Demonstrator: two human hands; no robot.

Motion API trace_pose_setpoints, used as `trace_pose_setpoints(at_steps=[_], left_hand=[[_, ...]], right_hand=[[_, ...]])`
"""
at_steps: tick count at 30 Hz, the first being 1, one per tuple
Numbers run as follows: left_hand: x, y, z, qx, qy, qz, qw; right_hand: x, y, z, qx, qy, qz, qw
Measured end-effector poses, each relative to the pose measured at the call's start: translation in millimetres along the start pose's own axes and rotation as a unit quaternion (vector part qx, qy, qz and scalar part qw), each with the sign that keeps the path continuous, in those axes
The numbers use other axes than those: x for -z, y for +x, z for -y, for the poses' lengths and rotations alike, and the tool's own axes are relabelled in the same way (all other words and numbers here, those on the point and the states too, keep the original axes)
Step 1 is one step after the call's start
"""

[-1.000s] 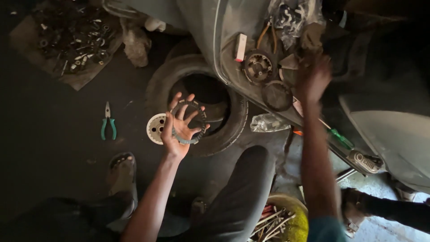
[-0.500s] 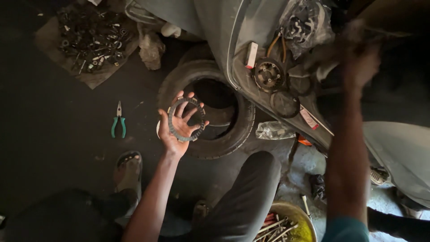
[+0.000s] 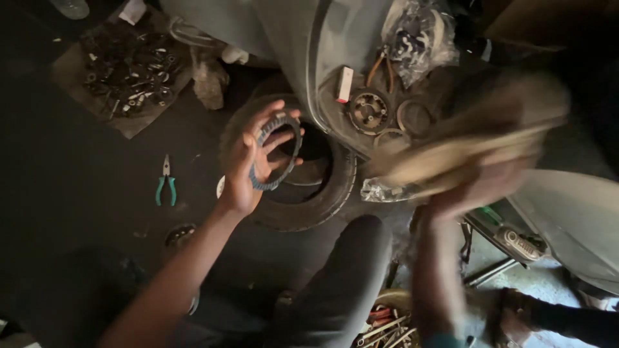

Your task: The person sits on the floor of a motorcycle repair bay and wipes metal clutch components, including a clutch plate, gear discs, and a friction plate ring, one at a time with a rag. They set each cleaned part on the floor beside a tire and pick up the next part to continue wiping.

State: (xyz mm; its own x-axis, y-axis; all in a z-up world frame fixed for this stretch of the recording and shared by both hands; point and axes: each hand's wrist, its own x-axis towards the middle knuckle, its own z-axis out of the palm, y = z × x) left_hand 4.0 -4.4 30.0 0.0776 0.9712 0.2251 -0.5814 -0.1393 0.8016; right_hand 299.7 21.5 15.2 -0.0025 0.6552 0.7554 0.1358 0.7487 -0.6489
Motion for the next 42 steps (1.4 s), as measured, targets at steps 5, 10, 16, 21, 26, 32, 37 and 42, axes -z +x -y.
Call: trace_pose_setpoints(at_steps=[5,10,16,21,26,32,37,42], left_hand=[[-7.6,-24.4,21.4,0.023,0.066,0.008,0.998],[82.2,-90.7,140.0,0.017,-0.179,0.054,0.982],[62.5,-78.7,94.6,0.133,-0.038,-0.12,0.983],[15.7,-50.9,27.5,0.066,0.2,-0.005,0.978],[8.6,-42.0,3.6,0.03,0.172,0.004,0.985],[13.2,-41.0,0.7,0.03,0.104,-0.034,0.994],[16.2,-47.1,18.7,0.049,0.145,-0.063,0.986],[0.2,-34.8,-16.9,0.003,0.15,-0.017,0.989]], right_hand=[[-108.0,-46.0,22.6,-0.03,0.004,0.032,0.999],[-165.7,-33.9,45.0,0.052,-0.12,0.005,0.991],[-171.7,-16.4,31.7,0.045,-0.276,0.079,0.957],[-170.7,-1.9,23.2,0.02,-0.251,0.042,0.967],[-148.2,13.0,13.1,-0.259,0.173,-0.128,0.942],[-131.2,-16.7,7.7,-0.165,-0.062,-0.1,0.979],[-138.2,-17.3,18.6,0.092,-0.215,0.043,0.971],[-131.3,-17.6,13.3,0.061,-0.232,0.105,0.965]])
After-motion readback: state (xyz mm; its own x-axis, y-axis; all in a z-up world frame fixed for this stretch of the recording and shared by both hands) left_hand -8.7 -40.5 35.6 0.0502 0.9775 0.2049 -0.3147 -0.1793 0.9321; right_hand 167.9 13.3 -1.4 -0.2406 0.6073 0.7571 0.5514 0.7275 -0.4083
